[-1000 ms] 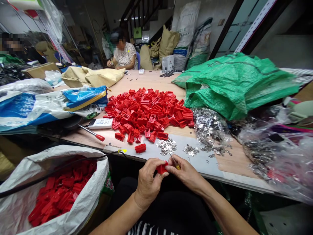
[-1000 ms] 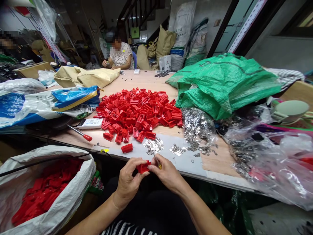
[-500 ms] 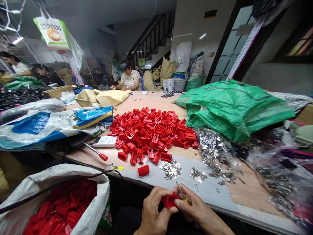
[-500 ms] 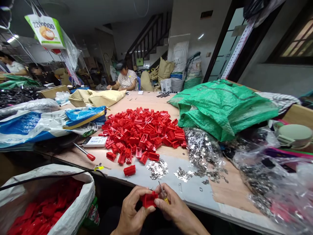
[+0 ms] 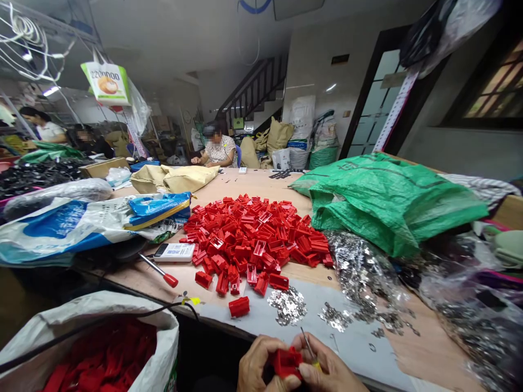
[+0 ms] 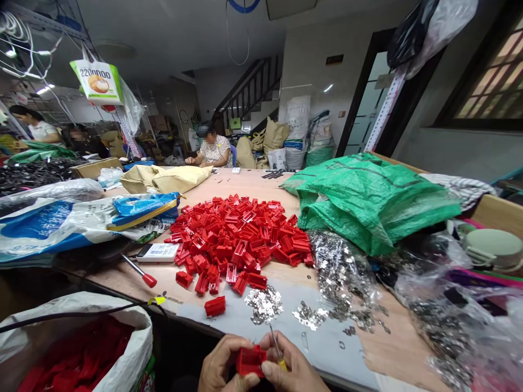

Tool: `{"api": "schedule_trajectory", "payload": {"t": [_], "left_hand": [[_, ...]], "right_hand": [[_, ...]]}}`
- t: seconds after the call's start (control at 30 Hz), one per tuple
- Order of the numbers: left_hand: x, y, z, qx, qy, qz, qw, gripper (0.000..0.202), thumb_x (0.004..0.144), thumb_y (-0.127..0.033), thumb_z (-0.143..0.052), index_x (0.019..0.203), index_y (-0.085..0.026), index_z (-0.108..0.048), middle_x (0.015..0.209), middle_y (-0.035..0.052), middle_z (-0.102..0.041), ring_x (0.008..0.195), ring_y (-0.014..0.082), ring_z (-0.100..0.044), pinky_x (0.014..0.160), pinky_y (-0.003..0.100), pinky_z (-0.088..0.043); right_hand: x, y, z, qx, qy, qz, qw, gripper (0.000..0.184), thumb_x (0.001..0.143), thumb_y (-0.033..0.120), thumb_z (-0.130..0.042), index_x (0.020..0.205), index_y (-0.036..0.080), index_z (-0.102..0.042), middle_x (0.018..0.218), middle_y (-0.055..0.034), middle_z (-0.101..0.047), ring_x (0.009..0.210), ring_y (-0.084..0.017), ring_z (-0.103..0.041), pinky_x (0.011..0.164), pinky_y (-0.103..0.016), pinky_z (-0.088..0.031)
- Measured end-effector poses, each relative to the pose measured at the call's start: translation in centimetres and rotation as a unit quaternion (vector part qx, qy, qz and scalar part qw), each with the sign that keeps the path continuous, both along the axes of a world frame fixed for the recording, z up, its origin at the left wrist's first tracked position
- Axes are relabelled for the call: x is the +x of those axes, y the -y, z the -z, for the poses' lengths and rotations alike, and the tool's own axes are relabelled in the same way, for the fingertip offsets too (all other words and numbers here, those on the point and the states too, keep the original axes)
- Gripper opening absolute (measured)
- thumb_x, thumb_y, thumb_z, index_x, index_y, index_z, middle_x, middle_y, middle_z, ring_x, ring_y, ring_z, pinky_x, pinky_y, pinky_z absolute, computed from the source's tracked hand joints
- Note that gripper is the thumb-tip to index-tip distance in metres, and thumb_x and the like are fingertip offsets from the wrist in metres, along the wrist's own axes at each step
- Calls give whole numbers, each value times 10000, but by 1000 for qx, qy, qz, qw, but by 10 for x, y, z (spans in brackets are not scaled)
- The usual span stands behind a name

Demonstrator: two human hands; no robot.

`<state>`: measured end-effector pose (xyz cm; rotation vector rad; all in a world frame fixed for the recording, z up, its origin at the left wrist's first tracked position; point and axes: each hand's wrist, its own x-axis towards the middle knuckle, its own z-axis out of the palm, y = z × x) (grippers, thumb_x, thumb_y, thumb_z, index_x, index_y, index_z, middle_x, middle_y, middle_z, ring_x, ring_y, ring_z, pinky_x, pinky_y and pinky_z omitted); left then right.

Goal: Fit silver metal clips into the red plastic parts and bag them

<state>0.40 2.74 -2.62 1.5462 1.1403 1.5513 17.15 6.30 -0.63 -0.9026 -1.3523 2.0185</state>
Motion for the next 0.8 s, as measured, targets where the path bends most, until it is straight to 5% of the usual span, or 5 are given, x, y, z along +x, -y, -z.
{"api": "schedule_trajectory", "payload": {"t": [0.3,0.47,0.53,0.67,0.8], "left_hand": [[-9,10,-19,-89,56,97,990,259,750,-311,-740,967,-192,-664,893,51,-696,814,189,-655,758,282,-516],[-7,5,-19,-178,159,80,968,320,728,-302,-754,1002,-170,-656,901,52,-709,829,188,-666,786,286,-529],[-7,3,-21,-200,181,62,961,356,719,-299,-757,1036,-172,-656,897,46,-713,825,180,-666,792,282,-529],[-9,1,-20,-222,197,45,954,393,726,-289,-747,1091,-182,-647,898,36,-713,833,169,-661,803,278,-523],[-10,2,-17,-230,206,63,949,400,734,-286,-743,1107,-187,-638,897,32,-712,833,163,-659,804,277,-522]], "right_hand": [[-3,14,-19,-60,-39,27,997,492,669,538,-758,933,215,-496,663,77,-360,503,-51,-216,454,-196,-149],[10,-6,-20,41,102,39,993,439,780,552,-641,1042,223,-516,783,22,-544,538,-80,-391,478,-203,-273],[18,-21,-19,164,225,110,954,297,838,482,-586,954,210,-561,880,-26,-612,696,-140,-523,613,-257,-393],[25,-46,-11,338,452,166,809,116,860,289,-505,901,225,-593,912,-51,-681,847,-223,-606,757,-341,-425],[20,-55,-5,377,514,157,755,126,845,233,-497,907,226,-607,883,-52,-684,814,-219,-617,723,-320,-419]]}}
